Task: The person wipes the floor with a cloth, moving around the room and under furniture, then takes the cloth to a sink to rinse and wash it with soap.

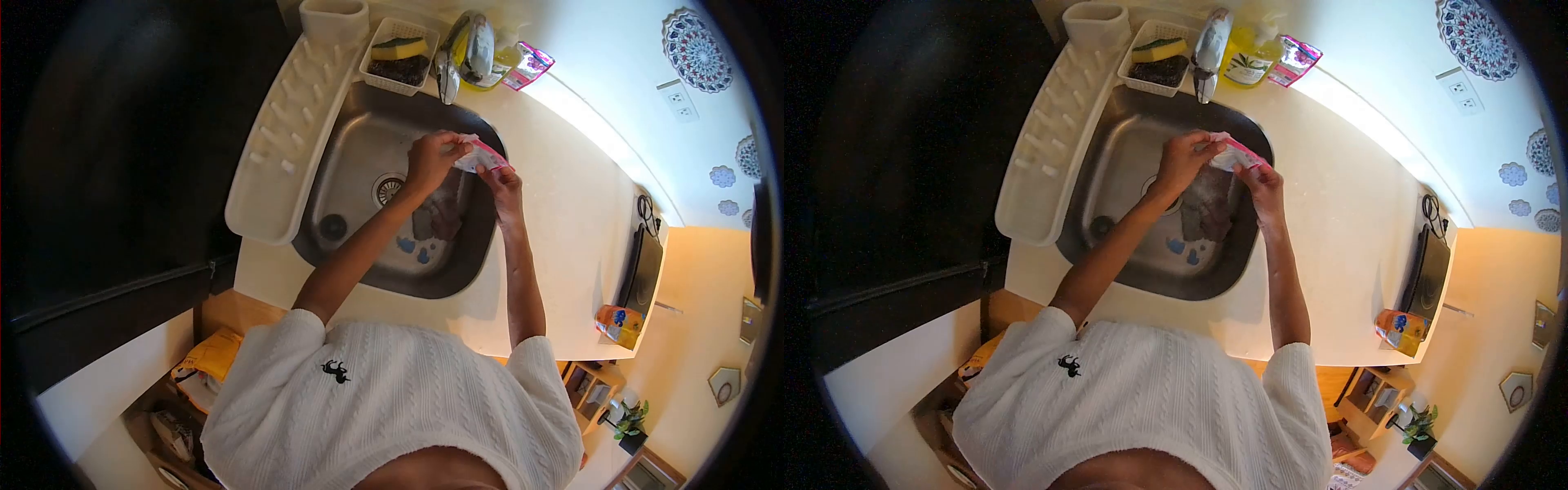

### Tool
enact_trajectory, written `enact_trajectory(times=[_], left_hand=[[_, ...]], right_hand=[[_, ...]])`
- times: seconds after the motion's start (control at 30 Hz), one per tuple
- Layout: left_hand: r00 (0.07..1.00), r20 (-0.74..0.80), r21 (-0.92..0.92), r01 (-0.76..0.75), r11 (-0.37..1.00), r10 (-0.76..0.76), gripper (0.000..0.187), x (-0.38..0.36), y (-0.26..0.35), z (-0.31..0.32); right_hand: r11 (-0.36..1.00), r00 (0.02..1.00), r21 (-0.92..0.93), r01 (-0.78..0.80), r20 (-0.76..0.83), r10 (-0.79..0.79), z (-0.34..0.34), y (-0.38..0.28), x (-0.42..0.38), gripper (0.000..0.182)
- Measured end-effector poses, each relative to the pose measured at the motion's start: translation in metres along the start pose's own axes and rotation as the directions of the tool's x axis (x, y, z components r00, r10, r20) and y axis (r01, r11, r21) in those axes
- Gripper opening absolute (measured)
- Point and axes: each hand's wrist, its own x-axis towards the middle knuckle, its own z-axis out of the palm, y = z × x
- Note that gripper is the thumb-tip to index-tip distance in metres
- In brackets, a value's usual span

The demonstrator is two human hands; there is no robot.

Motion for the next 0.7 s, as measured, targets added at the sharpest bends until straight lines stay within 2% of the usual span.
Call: enact_trajectory(times=[0.03, 0.13, 0.2, 0.23, 0.27, 0.37, 0.43, 0.47, 0.53, 0.63, 0.67, 0.7], left_hand=[[0.997, -0.024, 0.031, -0.078, 0.996, 0.079, 0.030, 0.004, -0.002, 0.004], [0.935, -0.126, 0.049, -0.327, 0.944, 0.330, 0.034, 0.022, 0.001, 0.019], [0.937, -0.146, 0.064, -0.311, 0.948, 0.318, 0.038, 0.027, 0.001, 0.021], [0.938, -0.155, 0.071, -0.304, 0.950, 0.311, 0.040, 0.029, 0.000, 0.022], [0.938, -0.164, 0.078, -0.295, 0.952, 0.304, 0.042, 0.031, -0.001, 0.022], [0.995, 0.036, 0.095, -0.096, 0.991, 0.093, 0.042, 0.029, -0.028, 0.009], [0.996, 0.091, 0.133, -0.011, 0.991, -0.001, 0.041, 0.025, -0.061, 0.009], [0.992, 0.117, 0.156, 0.031, 0.987, -0.050, 0.040, 0.023, -0.072, 0.007], [0.980, 0.136, 0.276, 0.104, 0.955, -0.146, 0.039, 0.016, -0.080, 0.000], [0.973, 0.078, 0.495, 0.153, 0.855, -0.219, 0.038, 0.012, -0.093, -0.013], [0.972, 0.048, 0.567, 0.161, 0.807, -0.228, 0.038, 0.011, -0.098, -0.015], [0.975, -0.002, 0.555, 0.185, 0.811, -0.221, 0.037, 0.013, -0.101, -0.014]], right_hand=[[0.998, 0.999, -0.064, 0.022, -0.035, -0.024, -0.002, 0.002, 0.005, 0.028], [0.950, 0.947, -0.225, 0.217, -0.185, -0.261, -0.013, -0.002, 0.031, 0.020], [0.918, 0.926, -0.393, 0.058, -0.321, -0.197, -0.019, -0.029, 0.044, 0.014], [0.926, 0.910, -0.342, 0.162, -0.310, -0.274, -0.023, -0.034, 0.054, 0.020], [0.900, 0.884, -0.423, 0.104, -0.376, -0.279, -0.027, -0.041, 0.063, 0.021], [0.930, 0.812, -0.335, 0.148, -0.497, -0.308, -0.032, -0.045, 0.100, 0.023], [0.944, 0.775, -0.259, 0.207, -0.546, -0.319, -0.036, -0.029, 0.131, 0.024], [0.966, 0.834, -0.198, 0.164, -0.495, -0.243, -0.040, -0.020, 0.144, 0.029], [0.974, 0.919, -0.199, 0.106, -0.354, -0.173, -0.041, -0.002, 0.160, 0.033], [0.968, 0.867, -0.130, 0.213, -0.433, -0.248, -0.028, 0.000, 0.141, 0.033], [0.923, 0.737, -0.254, 0.289, -0.557, -0.383, -0.020, 0.002, 0.130, 0.041], [0.916, 0.718, -0.334, 0.224, -0.579, -0.387, -0.004, 0.004, 0.108, 0.038]])
